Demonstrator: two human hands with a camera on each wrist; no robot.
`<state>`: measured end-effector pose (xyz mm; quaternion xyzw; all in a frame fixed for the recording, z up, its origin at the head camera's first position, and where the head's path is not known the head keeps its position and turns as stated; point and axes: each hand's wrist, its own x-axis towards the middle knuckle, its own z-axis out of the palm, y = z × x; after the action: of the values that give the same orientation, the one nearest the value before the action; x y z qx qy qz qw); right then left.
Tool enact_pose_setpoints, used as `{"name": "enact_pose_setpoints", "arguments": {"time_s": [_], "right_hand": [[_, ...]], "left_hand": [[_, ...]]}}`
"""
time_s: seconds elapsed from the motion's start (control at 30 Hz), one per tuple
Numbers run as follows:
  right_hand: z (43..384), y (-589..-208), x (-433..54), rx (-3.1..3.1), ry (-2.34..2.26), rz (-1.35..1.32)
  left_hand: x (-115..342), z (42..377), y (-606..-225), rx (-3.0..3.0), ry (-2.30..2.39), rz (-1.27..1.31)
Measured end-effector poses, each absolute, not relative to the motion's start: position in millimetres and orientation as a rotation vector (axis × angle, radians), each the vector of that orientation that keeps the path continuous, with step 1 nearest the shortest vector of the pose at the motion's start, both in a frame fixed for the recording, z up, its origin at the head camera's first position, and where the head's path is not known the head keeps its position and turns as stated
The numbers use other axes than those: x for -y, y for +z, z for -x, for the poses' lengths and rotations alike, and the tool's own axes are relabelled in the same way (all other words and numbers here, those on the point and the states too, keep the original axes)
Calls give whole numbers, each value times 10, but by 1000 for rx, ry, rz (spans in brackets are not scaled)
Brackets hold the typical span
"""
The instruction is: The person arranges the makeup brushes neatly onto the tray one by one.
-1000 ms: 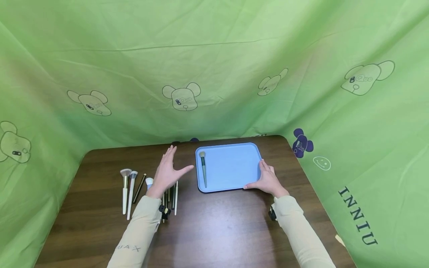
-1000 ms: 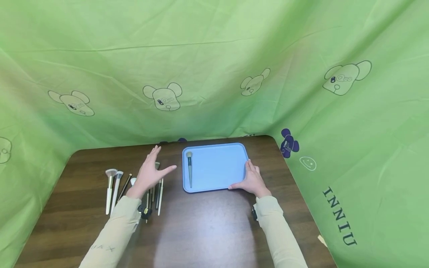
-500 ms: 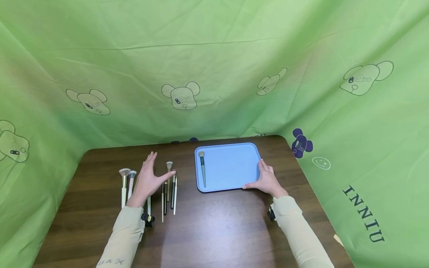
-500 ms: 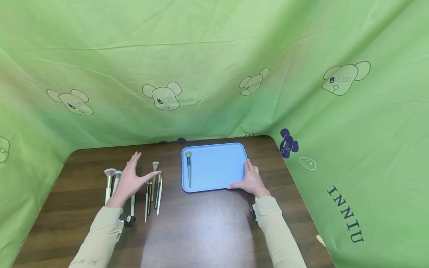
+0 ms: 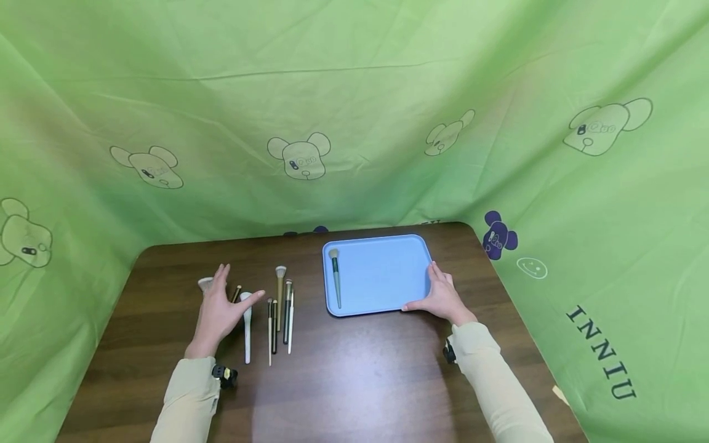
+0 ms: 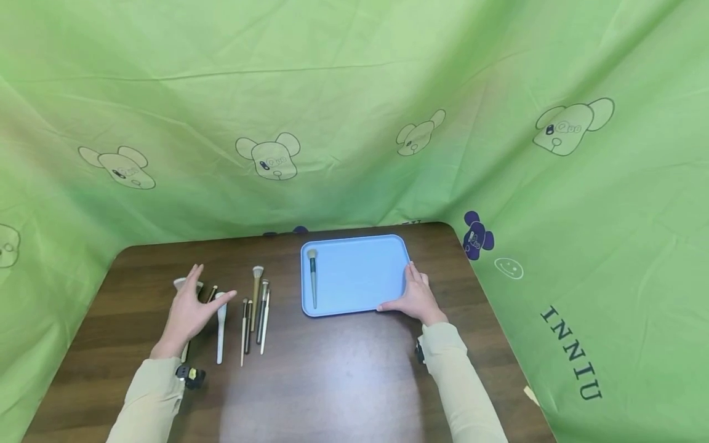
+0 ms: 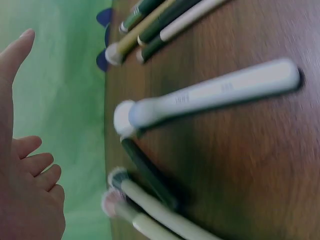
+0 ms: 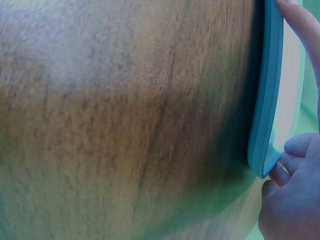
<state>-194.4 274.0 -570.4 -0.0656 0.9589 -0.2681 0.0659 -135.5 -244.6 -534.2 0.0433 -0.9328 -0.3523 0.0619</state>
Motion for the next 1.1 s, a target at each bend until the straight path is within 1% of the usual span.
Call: {"name": "enact_pose_setpoints", "arguments": {"time_s": [0.27,0.63,1.1], "right_hand": [[1940,-5721,-2745,-2898,-800,198],[1947,-5713,-2747,-2894,-792,197],[1948,-5693,-2750,-2888,-791,188]], "left_hand": [[2627,1243,-5354,2783,-1050,-201],[2841,1151,-5475,2744,-1019,-333],[2975,1057,-5624,2745,-969,-530]]}}
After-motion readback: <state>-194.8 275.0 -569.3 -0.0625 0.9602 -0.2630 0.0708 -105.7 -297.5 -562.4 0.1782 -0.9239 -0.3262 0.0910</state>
